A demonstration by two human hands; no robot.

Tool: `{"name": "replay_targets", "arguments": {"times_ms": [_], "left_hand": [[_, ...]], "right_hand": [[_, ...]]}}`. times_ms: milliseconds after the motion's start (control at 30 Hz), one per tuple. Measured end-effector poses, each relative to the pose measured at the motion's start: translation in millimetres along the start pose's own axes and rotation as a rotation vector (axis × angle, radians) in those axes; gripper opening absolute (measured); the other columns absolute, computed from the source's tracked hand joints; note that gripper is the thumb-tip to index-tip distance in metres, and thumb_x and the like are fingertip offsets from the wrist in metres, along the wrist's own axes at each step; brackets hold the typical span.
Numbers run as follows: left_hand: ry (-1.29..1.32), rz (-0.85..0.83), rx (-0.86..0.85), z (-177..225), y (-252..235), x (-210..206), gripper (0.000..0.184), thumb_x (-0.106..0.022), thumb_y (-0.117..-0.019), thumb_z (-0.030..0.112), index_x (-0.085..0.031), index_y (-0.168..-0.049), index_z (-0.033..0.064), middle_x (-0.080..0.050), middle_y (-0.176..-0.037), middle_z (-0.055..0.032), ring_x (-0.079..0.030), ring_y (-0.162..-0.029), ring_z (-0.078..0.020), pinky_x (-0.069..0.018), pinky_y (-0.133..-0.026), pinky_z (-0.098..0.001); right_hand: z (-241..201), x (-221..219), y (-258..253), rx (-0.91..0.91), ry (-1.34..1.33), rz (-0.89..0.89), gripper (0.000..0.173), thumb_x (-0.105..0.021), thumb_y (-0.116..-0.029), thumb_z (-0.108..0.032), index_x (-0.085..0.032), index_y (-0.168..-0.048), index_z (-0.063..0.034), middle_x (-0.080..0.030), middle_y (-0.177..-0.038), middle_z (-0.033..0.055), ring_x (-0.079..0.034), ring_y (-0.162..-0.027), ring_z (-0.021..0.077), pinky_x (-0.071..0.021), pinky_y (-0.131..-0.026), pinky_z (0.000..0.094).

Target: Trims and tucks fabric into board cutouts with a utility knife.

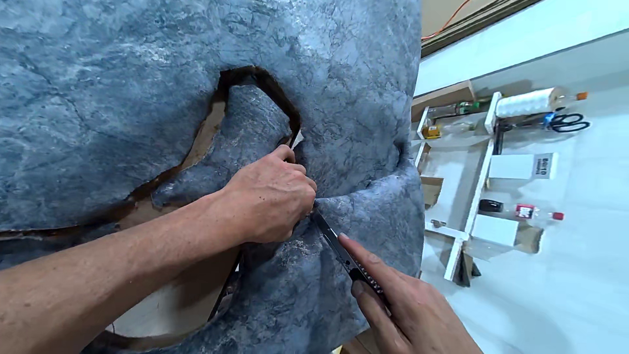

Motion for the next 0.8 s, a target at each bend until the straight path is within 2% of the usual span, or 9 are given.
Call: {"name": "replay_targets", "arguments": {"times_ms": [100,233,367,500,600,700,800], "left_hand": [[0.04,-0.022,0.016,-1.8,-1.0,0.6,0.019,-0.068,-0.0905,0.029,-0.069,-0.073,0.0215,-0.068,-0.082,0.006,-0.065,-0.091,-0.0141,-0.0357,-0.11,-0.047],[0.068,-0.021,0.015,-2.2,-1.4,1.3,0.02,-0.067,-0.0915,0.028,-0.069,-0.073,0.0212,-0.067,-0.08,0.0056,-0.065,-0.089,-0.0142,-0.0349,-0.111,-0.0487],[0.087,-0.033,0.022,-2.1,-1.8,3.6,0.02,-0.068,-0.0898,0.027,-0.067,-0.071,0.0201,-0.067,-0.079,0.005,-0.065,-0.089,-0.0149,-0.0352,-0.109,-0.0487],[0.113,-0.038,0.021,-3.4,-1.6,4.9,0.019,-0.069,-0.0896,0.025,-0.067,-0.071,0.0195,-0.066,-0.079,0.0047,-0.065,-0.088,-0.0145,-0.0352,-0.109,-0.0488],[0.128,-0.038,0.024,-4.2,-1.2,6.2,0.02,-0.068,-0.0904,0.026,-0.066,-0.071,0.0195,-0.066,-0.079,0.0046,-0.064,-0.088,-0.0142,-0.0355,-0.108,-0.0478],[0.127,-0.024,0.017,-5.3,-1.8,5.2,0.02,-0.069,-0.0894,0.026,-0.065,-0.071,0.0193,-0.065,-0.078,0.0044,-0.064,-0.088,-0.0152,-0.0365,-0.107,-0.0477],[0.142,-0.019,0.023,-7.4,-2.5,6.3,0.016,-0.071,-0.0867,0.027,-0.068,-0.072,0.0203,-0.067,-0.079,0.0053,-0.065,-0.089,-0.0149,-0.0378,-0.106,-0.048]], "right_hand": [[-5.6,3.3,-6.9,0.006,0.104,0.003,0.053,-0.045,-0.1005,-0.024,-0.053,-0.152,-0.0186,-0.069,-0.085,0.0042,-0.06,-0.059,0.0185,-0.0479,-0.049,0.0414],[-13.2,6.8,-17.1,0.014,0.198,0.0,0.054,-0.044,-0.0976,-0.027,-0.057,-0.149,-0.0216,-0.066,-0.074,0.0007,-0.056,-0.053,0.0168,-0.0456,-0.046,0.04],[-16.3,14.3,-17.5,-0.045,0.074,-0.109,0.054,-0.045,-0.0994,-0.025,-0.053,-0.152,-0.0181,-0.065,-0.073,0.0002,-0.055,-0.054,0.0156,-0.0464,-0.049,0.0395],[-19.9,13.4,-24.5,-0.087,0.031,-0.138,0.055,-0.045,-0.0981,-0.027,-0.053,-0.152,-0.0227,-0.061,-0.07,-0.0033,-0.053,-0.054,0.0118,-0.0455,-0.049,0.0365],[-18.4,17.6,-24.0,-0.126,-0.05,-0.211,0.055,-0.045,-0.0998,-0.026,-0.05,-0.154,-0.0221,-0.064,-0.072,-0.002,-0.057,-0.054,0.0123,-0.0501,-0.049,0.0376],[-14.1,13.7,-29.9,-0.146,-0.098,-0.208,0.054,-0.045,-0.0986,-0.031,-0.053,-0.152,-0.0272,-0.061,-0.07,-0.0056,-0.056,-0.053,0.0089,-0.0507,-0.048,0.0349],[-13.3,18.0,-28.2,-0.192,-0.168,-0.273,0.054,-0.047,-0.1,-0.031,-0.05,-0.154,-0.0278,-0.064,-0.075,-0.0042,-0.059,-0.055,0.0096,-0.0539,-0.049,0.0352]]}}
Point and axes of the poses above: each hand's wrist, its own y-axis away from the middle knuckle, its own x-axis out of the back of the hand, z = x × y, the point moved 3 cm from there along -y, towards the middle knuckle
